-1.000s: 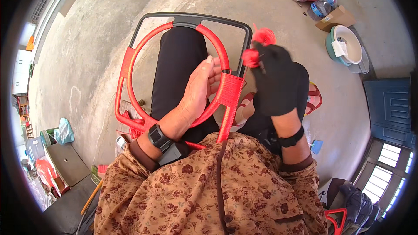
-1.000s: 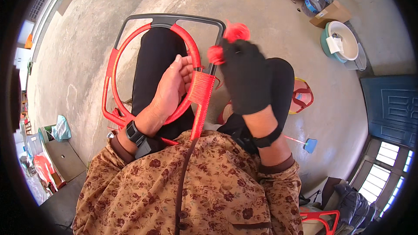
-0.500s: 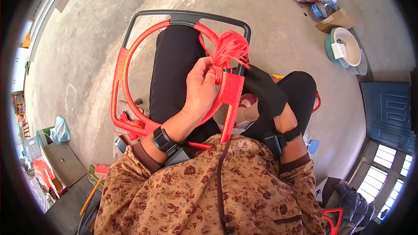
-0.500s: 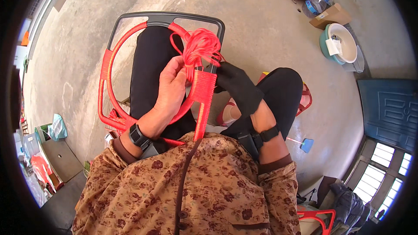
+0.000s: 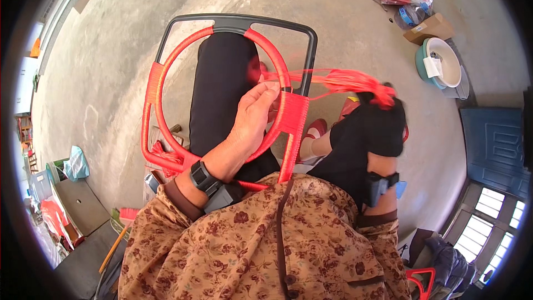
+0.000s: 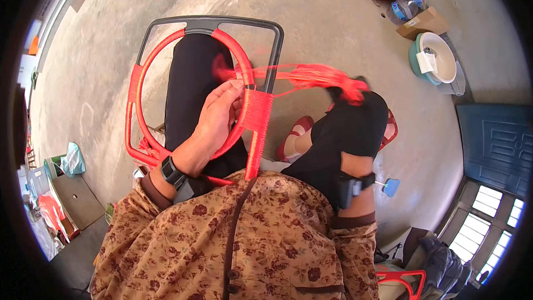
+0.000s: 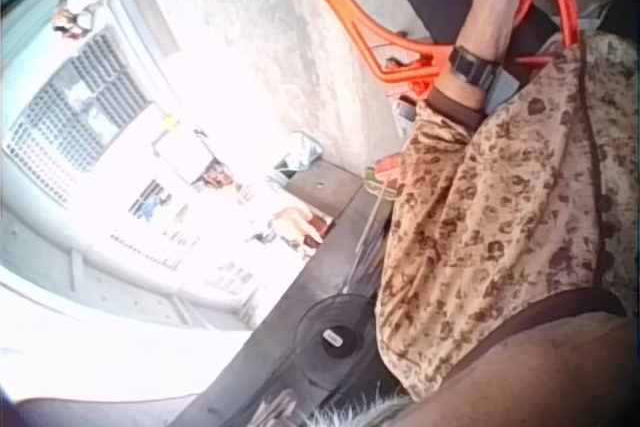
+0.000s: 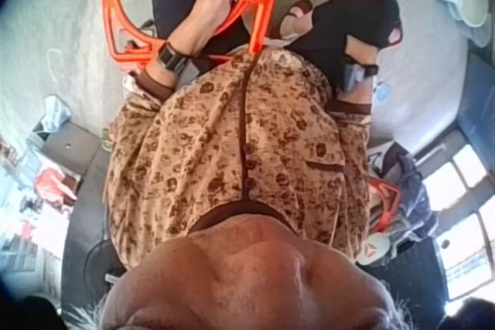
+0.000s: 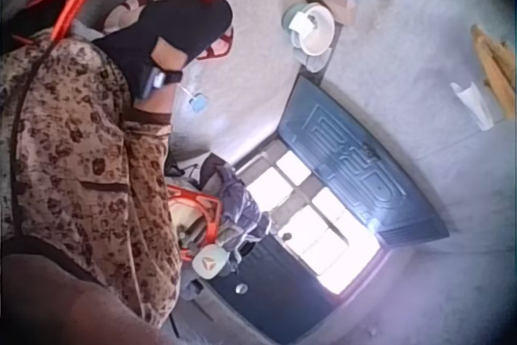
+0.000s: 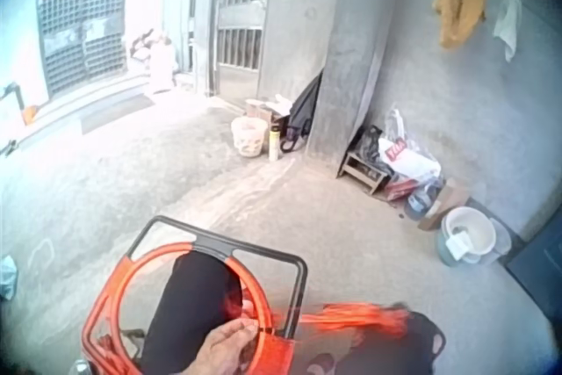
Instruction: Weaving red plastic cord around a black and red frame for a furniture part.
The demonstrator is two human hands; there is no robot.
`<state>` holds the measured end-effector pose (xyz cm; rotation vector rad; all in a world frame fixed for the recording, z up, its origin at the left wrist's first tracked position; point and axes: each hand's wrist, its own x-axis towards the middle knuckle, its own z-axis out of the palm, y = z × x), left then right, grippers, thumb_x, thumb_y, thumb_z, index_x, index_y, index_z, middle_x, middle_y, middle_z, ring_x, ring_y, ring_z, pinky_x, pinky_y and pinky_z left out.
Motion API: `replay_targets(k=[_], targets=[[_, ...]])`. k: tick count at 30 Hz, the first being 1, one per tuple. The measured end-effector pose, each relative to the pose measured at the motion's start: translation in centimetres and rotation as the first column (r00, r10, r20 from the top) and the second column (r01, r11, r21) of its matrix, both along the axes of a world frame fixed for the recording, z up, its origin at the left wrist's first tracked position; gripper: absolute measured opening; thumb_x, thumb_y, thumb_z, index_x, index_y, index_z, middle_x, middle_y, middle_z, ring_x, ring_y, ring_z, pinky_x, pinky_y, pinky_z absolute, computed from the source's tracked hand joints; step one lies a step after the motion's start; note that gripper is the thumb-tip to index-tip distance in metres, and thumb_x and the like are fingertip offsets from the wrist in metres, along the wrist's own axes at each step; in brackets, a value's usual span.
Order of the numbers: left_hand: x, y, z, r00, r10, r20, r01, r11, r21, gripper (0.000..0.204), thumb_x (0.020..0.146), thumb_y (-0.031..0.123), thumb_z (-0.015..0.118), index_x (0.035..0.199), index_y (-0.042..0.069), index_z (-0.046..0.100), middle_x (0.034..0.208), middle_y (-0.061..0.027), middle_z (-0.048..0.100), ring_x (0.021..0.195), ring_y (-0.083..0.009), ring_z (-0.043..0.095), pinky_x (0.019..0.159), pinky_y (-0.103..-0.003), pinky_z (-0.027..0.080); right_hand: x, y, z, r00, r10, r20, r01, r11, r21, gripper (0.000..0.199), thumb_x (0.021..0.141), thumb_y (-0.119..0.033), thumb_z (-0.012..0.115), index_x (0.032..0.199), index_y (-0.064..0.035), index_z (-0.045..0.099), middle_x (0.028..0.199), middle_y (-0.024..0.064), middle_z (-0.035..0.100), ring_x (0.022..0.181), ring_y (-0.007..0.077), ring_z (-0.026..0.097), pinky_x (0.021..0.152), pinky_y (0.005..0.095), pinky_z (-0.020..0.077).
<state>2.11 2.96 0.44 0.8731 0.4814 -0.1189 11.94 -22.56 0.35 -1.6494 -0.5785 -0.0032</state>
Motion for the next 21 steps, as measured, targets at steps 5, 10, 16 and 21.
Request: replay_targets(k=[5,10,16,21], targets=[[-0.3,0.0,-0.2,0.993,0.019,0.116,-0.022,0.999,0.023,0.014,0.093,0.017,0.055,0.102,0.006,0.057,0.085,0.0024,0.063,0.07,-0.0029,0.058,0.064,-0.019,0.048,0.6,-9.4,2.1,0.886,-0.301,-0.352,0.442,0.777,0.447,0.031,0.088,-0.025,0.057,0.107,-0.0014,0.059,0.106,0.0128,0.06,0.095,0.0256,0.056,0.082,0.0401,0.047],[-0.5,0.1,0.1,0.986,0.043,0.161,-0.044,0.999,0.005,0.011,0.091,0.013,0.06,0.099,0.007,0.057,0.077,0.0066,0.058,0.06,0.0003,0.048,0.055,-0.016,0.04,1.5,-9.3,2.8,0.728,0.196,-0.657,0.48,0.539,0.692,0.049,0.091,-0.046,0.052,0.113,-0.0018,0.056,0.105,0.0112,0.06,0.088,0.0231,0.055,0.079,0.0362,0.0471],[-0.4,-0.3,-0.3,0.98,0.047,0.195,-0.055,0.998,0.036,0.01,0.09,0.012,0.062,0.097,0.009,0.056,0.07,0.0092,0.054,0.057,0.0014,0.041,0.05,-0.016,0.031,-3.4,0.7,-2.2,0.978,-0.029,0.205,0.109,0.915,-0.389,0.027,0.097,-0.02,0.047,0.114,-0.0009,0.057,0.097,0.0081,0.06,0.086,0.0183,0.057,0.074,0.03,0.0486],[-0.2,-0.4,-0.4,0.98,0.078,0.185,-0.091,0.994,0.061,0.008,0.09,0.011,0.061,0.096,0.009,0.056,0.071,0.0085,0.055,0.057,0.0013,0.041,0.049,-0.016,0.03,-5.3,7.5,3.9,0.865,0.211,-0.455,-0.263,0.963,-0.053,0.022,0.089,-0.02,0.056,0.093,0.0005,0.06,0.077,0.007,0.063,0.072,0.0151,0.061,0.071,0.0282,0.0475]])
